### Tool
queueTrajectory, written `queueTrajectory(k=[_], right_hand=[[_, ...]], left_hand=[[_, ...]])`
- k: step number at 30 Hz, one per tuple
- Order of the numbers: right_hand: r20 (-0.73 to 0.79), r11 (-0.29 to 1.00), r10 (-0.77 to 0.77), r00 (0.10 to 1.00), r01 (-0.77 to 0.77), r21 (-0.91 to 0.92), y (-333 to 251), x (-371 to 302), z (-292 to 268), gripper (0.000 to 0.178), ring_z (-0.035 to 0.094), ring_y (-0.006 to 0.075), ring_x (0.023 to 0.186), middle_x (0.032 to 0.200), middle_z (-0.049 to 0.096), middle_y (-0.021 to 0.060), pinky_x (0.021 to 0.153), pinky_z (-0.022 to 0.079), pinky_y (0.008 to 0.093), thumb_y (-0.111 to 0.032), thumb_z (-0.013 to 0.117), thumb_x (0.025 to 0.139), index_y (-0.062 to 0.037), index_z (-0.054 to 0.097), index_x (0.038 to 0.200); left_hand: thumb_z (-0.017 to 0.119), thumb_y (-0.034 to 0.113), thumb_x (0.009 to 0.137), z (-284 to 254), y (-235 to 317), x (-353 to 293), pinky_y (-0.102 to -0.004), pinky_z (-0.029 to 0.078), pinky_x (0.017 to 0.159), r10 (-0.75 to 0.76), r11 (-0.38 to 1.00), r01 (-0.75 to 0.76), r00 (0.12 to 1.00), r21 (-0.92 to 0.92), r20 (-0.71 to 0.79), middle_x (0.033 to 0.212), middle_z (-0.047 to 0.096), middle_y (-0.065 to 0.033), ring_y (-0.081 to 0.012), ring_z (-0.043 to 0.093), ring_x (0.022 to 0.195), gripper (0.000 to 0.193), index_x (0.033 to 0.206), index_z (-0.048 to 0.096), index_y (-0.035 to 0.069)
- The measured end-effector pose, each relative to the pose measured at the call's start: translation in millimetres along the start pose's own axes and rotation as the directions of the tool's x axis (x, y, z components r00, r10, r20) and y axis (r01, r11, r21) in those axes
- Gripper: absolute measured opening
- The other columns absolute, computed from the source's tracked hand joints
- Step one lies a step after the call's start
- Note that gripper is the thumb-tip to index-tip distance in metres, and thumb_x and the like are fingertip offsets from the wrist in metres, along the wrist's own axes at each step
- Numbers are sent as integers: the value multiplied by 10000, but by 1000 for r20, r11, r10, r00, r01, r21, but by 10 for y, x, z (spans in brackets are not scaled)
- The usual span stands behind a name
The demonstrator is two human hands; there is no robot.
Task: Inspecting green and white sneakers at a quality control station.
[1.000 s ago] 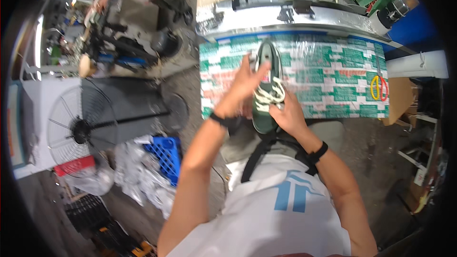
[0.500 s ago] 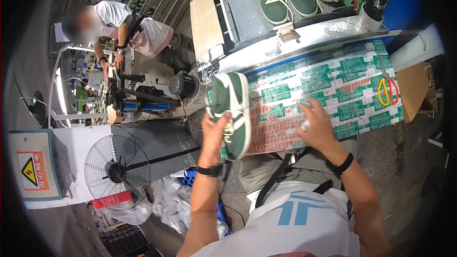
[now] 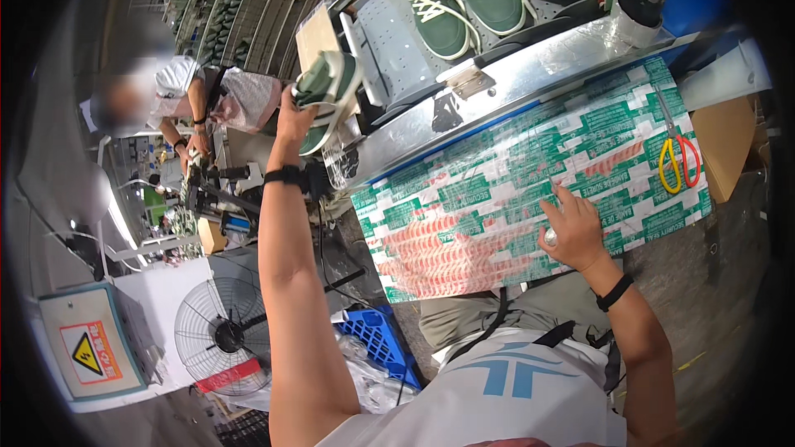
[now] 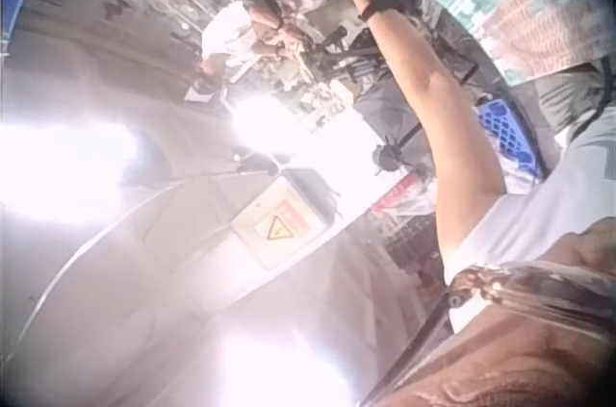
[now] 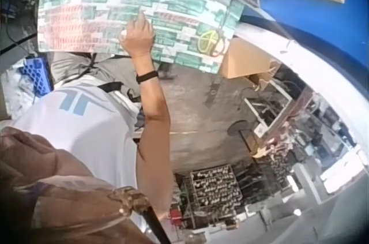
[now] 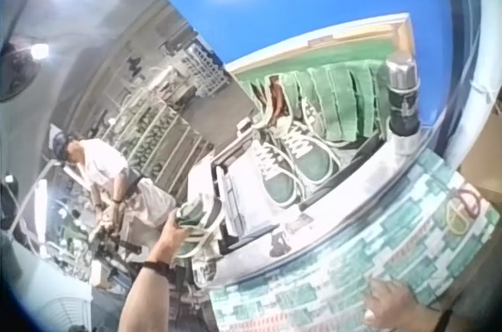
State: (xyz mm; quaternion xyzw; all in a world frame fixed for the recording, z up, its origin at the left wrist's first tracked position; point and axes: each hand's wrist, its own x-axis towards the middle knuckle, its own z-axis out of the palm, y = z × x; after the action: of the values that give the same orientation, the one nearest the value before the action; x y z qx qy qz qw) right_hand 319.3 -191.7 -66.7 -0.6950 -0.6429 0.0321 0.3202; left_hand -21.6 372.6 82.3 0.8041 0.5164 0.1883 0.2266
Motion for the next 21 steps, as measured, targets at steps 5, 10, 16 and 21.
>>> queueTrajectory(k=[5,10,16,21], right_hand=[[21,999,44,999,-44,-1,68,-22,-49,453,686,368,1064,1377,646,216,887,551,484,-202,821,779,-57,763,1204],[26,1000,9,1000,-10,20,86,38,-97,430,708,330,1002,1323,675,228,907,564,433,-199,792,771,-58,758,1176],[19,1000,27,999,-27,-3,55,101,-127,394,697,314,991,1305,689,213,886,559,416,-213,788,780,-72,748,1146],[-5,1000,-16,1000,16,9,62,72,-36,392,700,302,978,1309,685,212,875,557,416,-228,798,780,-83,750,1141]], left_hand=[[856,259,868,878,1385,-112,-497,438,1224,569,742,-455,816,493,-104,1573,554,-340,-497,550,1452,871,1580,480,-73],[872,430,946,2112,2324,409,-413,493,1122,-97,971,153,956,-186,276,1455,681,-226,-324,659,1301,838,1533,568,-84],[908,340,921,2614,2555,992,-352,607,897,-167,878,278,941,-390,293,1222,793,-104,-242,765,1040,552,1307,747,-21],[745,438,1016,2256,1938,1109,-370,618,861,166,818,56,930,-572,328,1166,801,-125,-219,765,953,542,1304,745,-21]])
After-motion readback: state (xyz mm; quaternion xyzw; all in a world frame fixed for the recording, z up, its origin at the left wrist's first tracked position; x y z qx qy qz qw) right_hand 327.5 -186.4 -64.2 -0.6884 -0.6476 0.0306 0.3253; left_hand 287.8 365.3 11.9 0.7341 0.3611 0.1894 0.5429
